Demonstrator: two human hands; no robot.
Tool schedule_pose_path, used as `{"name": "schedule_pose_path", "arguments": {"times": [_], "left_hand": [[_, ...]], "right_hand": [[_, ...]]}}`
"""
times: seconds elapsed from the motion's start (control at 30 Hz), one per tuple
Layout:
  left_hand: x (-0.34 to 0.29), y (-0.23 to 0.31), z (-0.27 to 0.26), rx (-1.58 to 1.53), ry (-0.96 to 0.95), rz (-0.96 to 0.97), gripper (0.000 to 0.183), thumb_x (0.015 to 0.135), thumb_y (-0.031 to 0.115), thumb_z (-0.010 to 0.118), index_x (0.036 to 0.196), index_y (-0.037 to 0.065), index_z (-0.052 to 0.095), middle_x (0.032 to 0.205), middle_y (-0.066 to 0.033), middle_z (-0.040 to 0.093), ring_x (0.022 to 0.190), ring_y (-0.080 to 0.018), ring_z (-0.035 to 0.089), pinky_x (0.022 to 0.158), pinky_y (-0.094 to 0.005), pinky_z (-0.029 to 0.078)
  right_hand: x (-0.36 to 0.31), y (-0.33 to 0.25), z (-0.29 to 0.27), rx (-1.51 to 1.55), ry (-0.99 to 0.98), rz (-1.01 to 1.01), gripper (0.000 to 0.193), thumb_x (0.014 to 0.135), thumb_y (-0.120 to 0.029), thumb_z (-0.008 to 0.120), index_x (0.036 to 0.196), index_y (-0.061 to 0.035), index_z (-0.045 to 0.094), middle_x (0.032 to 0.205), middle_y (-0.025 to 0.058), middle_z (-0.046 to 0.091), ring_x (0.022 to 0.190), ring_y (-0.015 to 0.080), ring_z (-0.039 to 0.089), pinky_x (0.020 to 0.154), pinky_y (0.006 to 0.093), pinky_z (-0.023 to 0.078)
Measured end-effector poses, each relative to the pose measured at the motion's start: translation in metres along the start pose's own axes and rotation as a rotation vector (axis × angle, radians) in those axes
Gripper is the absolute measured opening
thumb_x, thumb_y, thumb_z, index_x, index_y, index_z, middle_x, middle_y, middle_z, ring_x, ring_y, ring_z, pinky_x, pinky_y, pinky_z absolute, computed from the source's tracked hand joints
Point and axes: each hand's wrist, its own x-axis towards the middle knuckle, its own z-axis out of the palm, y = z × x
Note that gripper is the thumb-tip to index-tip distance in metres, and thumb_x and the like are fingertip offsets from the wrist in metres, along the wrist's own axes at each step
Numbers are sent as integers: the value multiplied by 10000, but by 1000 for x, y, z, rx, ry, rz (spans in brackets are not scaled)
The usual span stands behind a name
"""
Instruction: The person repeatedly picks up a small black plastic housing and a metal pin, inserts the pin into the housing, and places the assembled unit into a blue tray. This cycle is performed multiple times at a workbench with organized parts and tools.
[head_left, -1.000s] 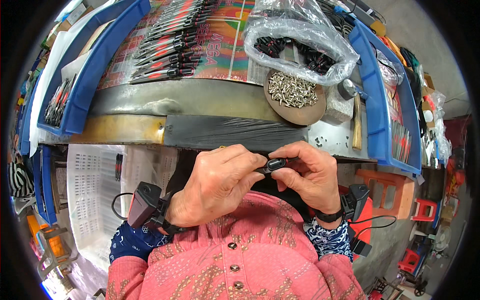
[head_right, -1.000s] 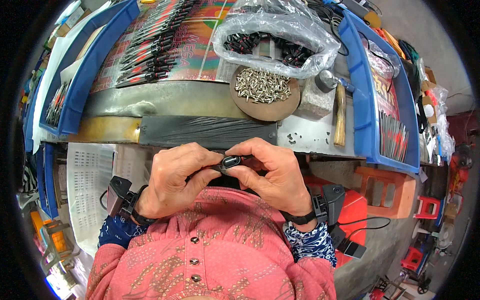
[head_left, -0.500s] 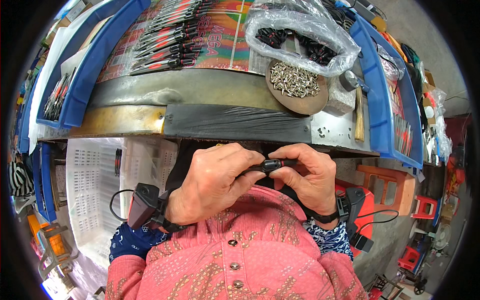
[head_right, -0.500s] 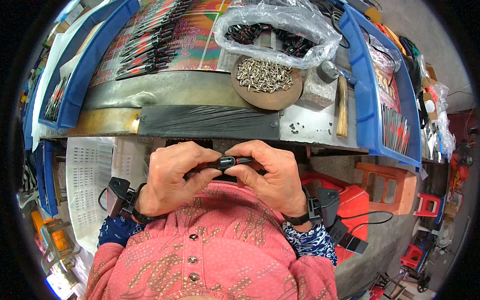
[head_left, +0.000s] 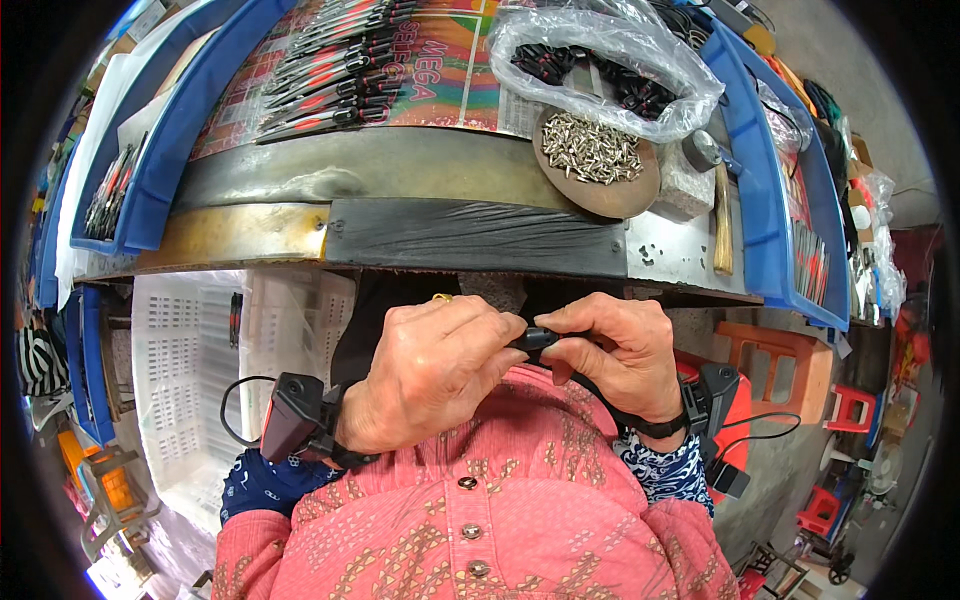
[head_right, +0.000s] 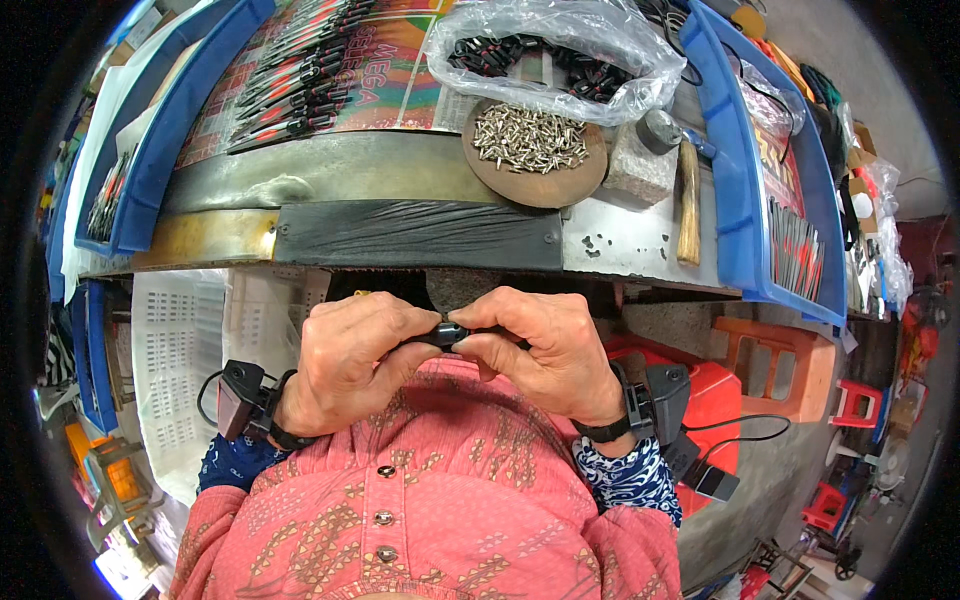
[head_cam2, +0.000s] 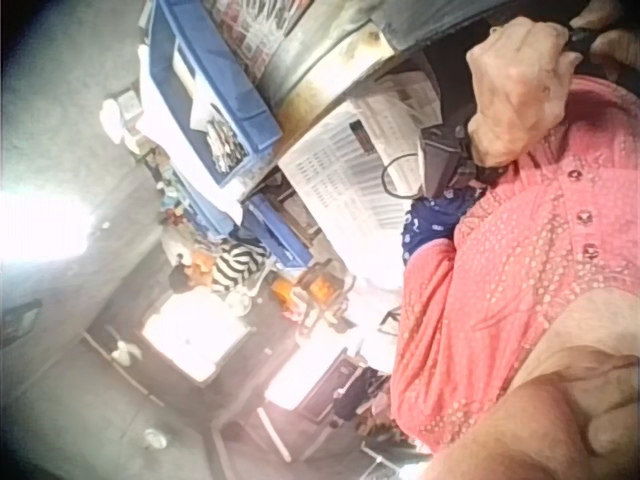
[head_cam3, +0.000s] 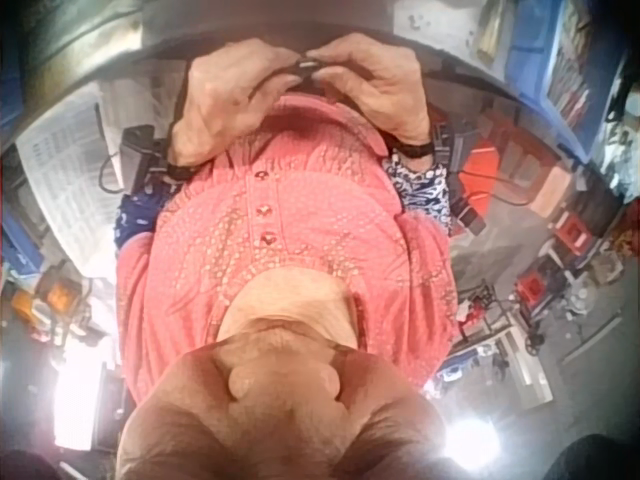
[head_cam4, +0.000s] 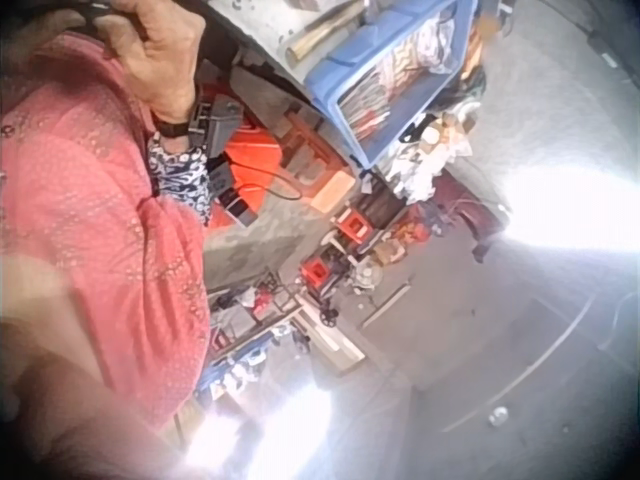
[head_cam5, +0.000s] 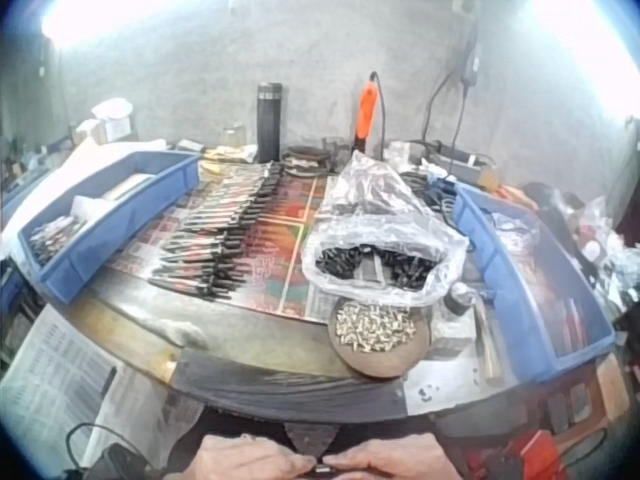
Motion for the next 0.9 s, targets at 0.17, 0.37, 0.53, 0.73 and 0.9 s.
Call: {"name": "schedule_pose_path", "arguments": {"times": [0.17, 0.37, 0.53, 0.73, 0.9], "left_hand": [[-2, -2, 4, -3, 6, 30, 261, 679, 14, 764, 908, 12, 639, 737, -105, 601, 634, -275, 617, 554, -358, 481], [5, -2, 1, 3, 10, 12, 266, 679, 25, 782, 915, 20, 660, 759, -107, 639, 641, -270, 639, 558, -345, 493], [20, 2, -3, 32, 61, 49, 273, 681, 44, 800, 926, 29, 680, 769, -103, 671, 634, -260, 655, 555, -329, 505], [31, 1, -5, 10, 69, 47, 278, 667, 36, 803, 919, 36, 686, 756, -96, 668, 596, -231, 636, 533, -315, 498], [34, -2, -12, 48, 61, 7, 261, 656, 17, 801, 890, 31, 687, 749, -91, 667, 569, -212, 619, 510, -299, 484]], "right_hand": [[-1, 4, 1, -22, -19, -24, 164, 863, -26, 708, 1006, 50, 690, 788, 101, 702, 618, 136, 688, 541, 231, 533], [0, 5, 4, 24, 56, -17, 178, 863, -17, 706, 1025, 54, 687, 829, 109, 704, 642, 137, 689, 557, 231, 534], [4, -4, -4, 31, 112, -23, 195, 852, -3, 714, 1036, 54, 688, 858, 120, 702, 649, 141, 683, 570, 232, 537], [10, -14, -16, -93, 137, -37, 201, 827, 3, 711, 1020, 53, 694, 829, 110, 688, 642, 121, 659, 567, 228, 519], [21, -12, -36, -467, 343, -72, 199, 827, -101, 723, 984, 16, 687, 828, 143, 672, 709, 276, 644, 631, 335, 496]]}}
